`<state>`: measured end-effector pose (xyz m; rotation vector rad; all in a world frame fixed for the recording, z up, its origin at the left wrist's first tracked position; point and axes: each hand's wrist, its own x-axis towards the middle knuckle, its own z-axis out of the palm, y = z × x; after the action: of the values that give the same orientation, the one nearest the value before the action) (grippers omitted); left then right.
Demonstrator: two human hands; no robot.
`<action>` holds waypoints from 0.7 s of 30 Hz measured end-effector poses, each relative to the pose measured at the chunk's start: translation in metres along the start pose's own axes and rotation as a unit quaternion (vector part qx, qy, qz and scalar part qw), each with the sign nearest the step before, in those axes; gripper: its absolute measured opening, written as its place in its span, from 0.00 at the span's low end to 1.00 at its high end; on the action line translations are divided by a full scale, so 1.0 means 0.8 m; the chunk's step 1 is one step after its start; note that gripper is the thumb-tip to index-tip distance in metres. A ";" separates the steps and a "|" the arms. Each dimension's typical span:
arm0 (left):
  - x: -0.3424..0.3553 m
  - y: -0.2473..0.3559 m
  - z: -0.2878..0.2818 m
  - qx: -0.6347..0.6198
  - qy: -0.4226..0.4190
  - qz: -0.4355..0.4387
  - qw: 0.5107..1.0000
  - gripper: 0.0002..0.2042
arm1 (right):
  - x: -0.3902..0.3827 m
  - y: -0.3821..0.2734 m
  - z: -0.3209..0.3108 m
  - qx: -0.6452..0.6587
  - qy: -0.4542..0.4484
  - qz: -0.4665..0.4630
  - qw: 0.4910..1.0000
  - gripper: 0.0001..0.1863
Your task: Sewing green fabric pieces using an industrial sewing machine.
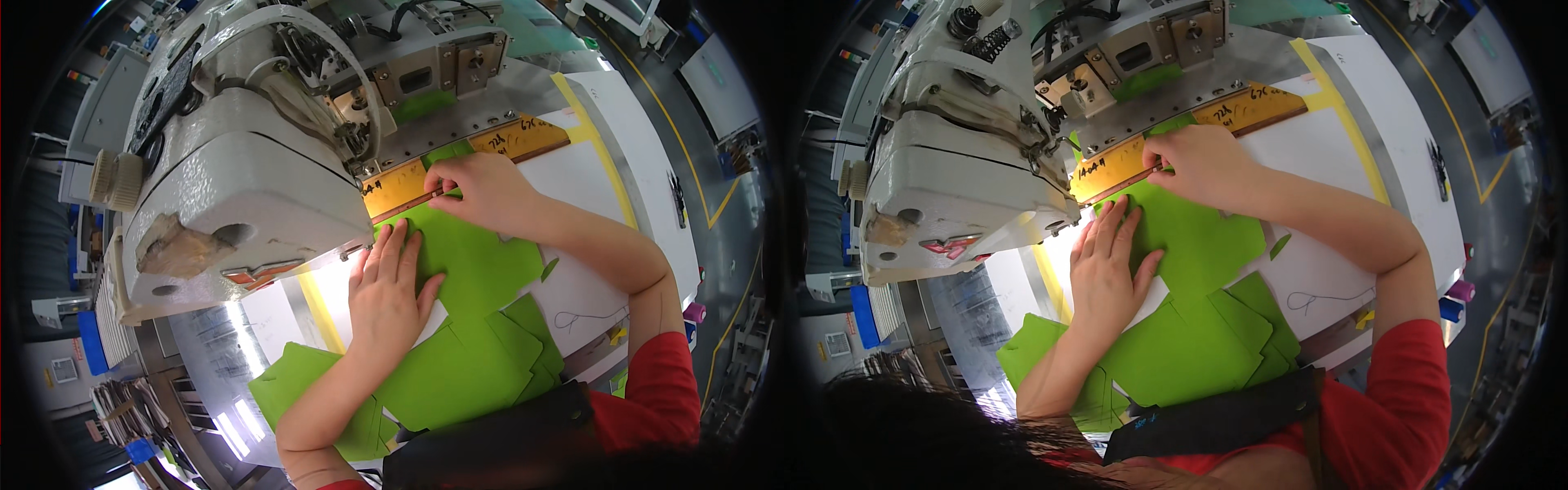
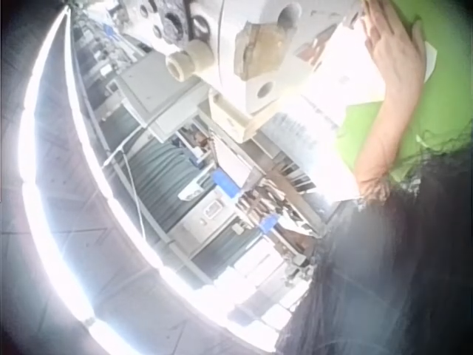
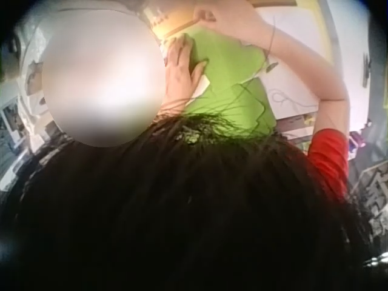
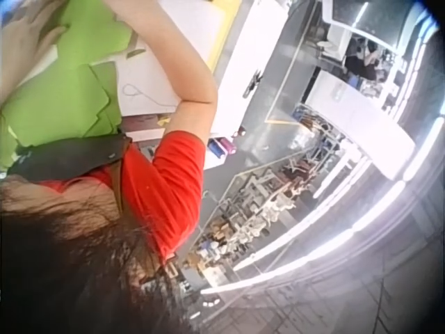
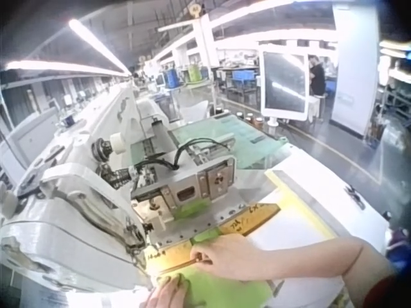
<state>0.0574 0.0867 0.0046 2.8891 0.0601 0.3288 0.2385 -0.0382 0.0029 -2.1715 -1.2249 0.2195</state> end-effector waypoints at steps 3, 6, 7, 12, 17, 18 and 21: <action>0.000 -0.002 0.001 0.023 0.005 0.005 1.000 0.28 | -0.001 -0.001 0.001 -0.006 0.009 -0.004 1.000 0.11; -0.002 -0.001 0.003 0.028 0.003 -0.005 1.000 0.28 | -0.004 0.000 0.003 -0.003 0.015 -0.010 1.000 0.11; -0.002 -0.003 0.004 0.035 0.004 -0.008 0.999 0.29 | -0.005 0.000 0.005 -0.004 0.016 -0.008 1.000 0.11; 0.001 -0.004 0.000 0.052 -0.003 -0.005 0.999 0.30 | -0.004 0.003 0.006 -0.035 0.064 -0.051 0.996 0.11; 0.001 -0.005 0.000 0.069 0.001 -0.001 0.998 0.30 | -0.010 0.001 -0.010 -0.139 0.022 -0.096 0.985 0.11; 0.002 -0.005 0.001 0.068 0.003 0.000 0.998 0.30 | -0.014 0.000 -0.011 -0.206 -0.006 -0.139 0.969 0.12; 0.003 -0.001 0.002 0.077 0.003 0.008 0.997 0.30 | -0.032 -0.015 0.022 -0.198 0.004 -0.274 0.941 0.19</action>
<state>0.0603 0.0875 0.0031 3.0430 0.0661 0.3498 0.2085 -0.0470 -0.0075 -2.0318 -1.9416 -0.2942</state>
